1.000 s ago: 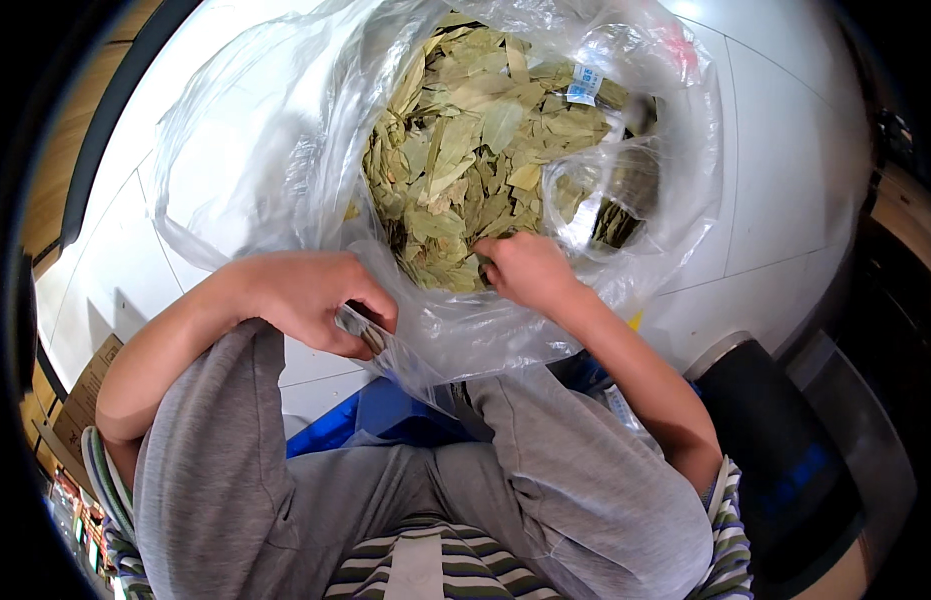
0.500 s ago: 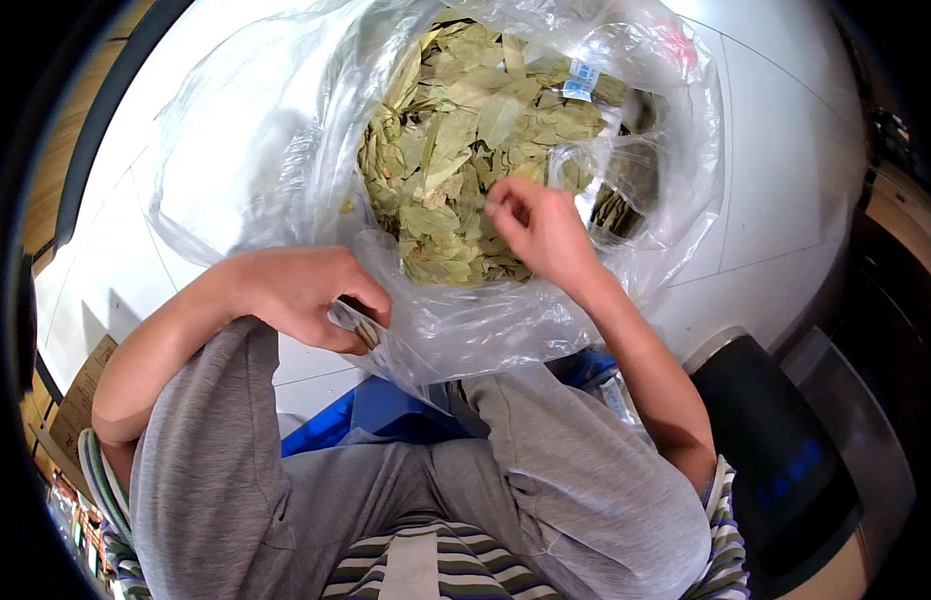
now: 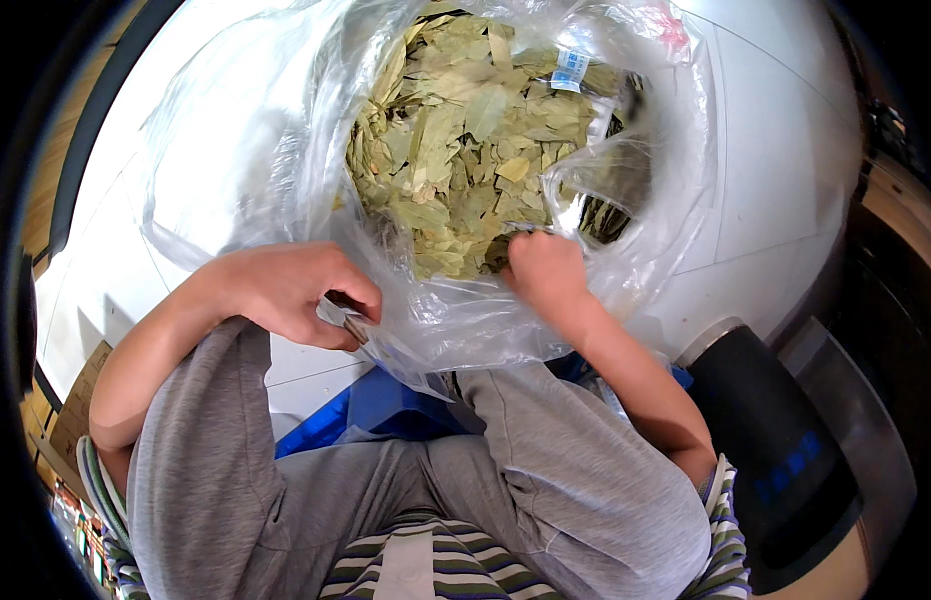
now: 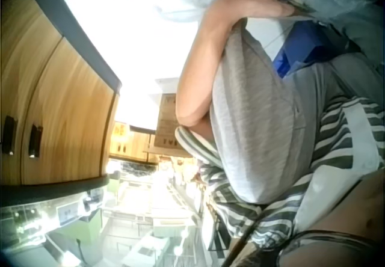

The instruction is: The person sits cross-legged and repeatedly picks dried green leaves from a large clear plastic bag, places them into small clear plastic bags, and returns the small bags to the larger bag. The person handles the leaves and small bags by hand without using tools.

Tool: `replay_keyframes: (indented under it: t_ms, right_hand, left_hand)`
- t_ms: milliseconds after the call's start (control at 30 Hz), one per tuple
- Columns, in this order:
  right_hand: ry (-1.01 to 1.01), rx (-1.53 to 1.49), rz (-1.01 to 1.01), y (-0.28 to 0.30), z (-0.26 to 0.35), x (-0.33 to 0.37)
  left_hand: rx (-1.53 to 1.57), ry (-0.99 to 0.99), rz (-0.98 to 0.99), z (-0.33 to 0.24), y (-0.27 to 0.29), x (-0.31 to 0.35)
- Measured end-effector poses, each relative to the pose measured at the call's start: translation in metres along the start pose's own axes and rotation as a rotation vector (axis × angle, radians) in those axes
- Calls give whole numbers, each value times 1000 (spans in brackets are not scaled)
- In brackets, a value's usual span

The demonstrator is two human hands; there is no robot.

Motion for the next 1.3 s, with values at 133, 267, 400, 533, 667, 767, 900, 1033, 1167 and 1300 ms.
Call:
replay_keyframes:
  t_ms: [133, 267, 400, 533, 667, 767, 900, 1033, 1167, 1300]
  right_hand:
    - [53, -74, 34, -17, 11, -2]
    - [103, -459, 5, -38, 26, -23]
    - [-95, -1488, 192, -53, 37, -31]
    - [-314, -1932, 187, -50, 35, -30]
    - [-195, -1787, 172, -41, 31, -30]
    - [-154, -1769, 157, -29, 28, -21]
    - [-219, -1760, 173, -30, 21, -11]
    - [-251, -1681, 368, -40, 16, -2]
    - [-261, -1698, 401, -34, 12, 5]
    - [-228, -1683, 372, -28, 3, 5]
  left_hand:
    - [-17, 14, 21, -4, 1, -1]
    - [-31, 11, 24, -2, 0, -3]
    - [-33, 9, 23, -1, -1, -3]
    - [-13, 31, 33, -2, -2, -5]
    - [-7, 23, 29, -1, -2, -4]
    - [-10, 15, 44, 0, -3, -4]
    - [6, 17, 28, -1, -1, -3]
    - [9, 11, 25, -3, 0, -3]
    - [1, 0, 21, 1, -2, -2]
    - [-1, -2, 24, 0, -2, -3]
Point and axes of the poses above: each hand's wrist, its own x-axis away from the middle knuckle, its own y-axis out of the back of the hand, z = x × y, the point moved 8 cm from there along -x, towards the middle knuckle, and after that the axes turned 6 degrees about -y, right-handed, at the moved point
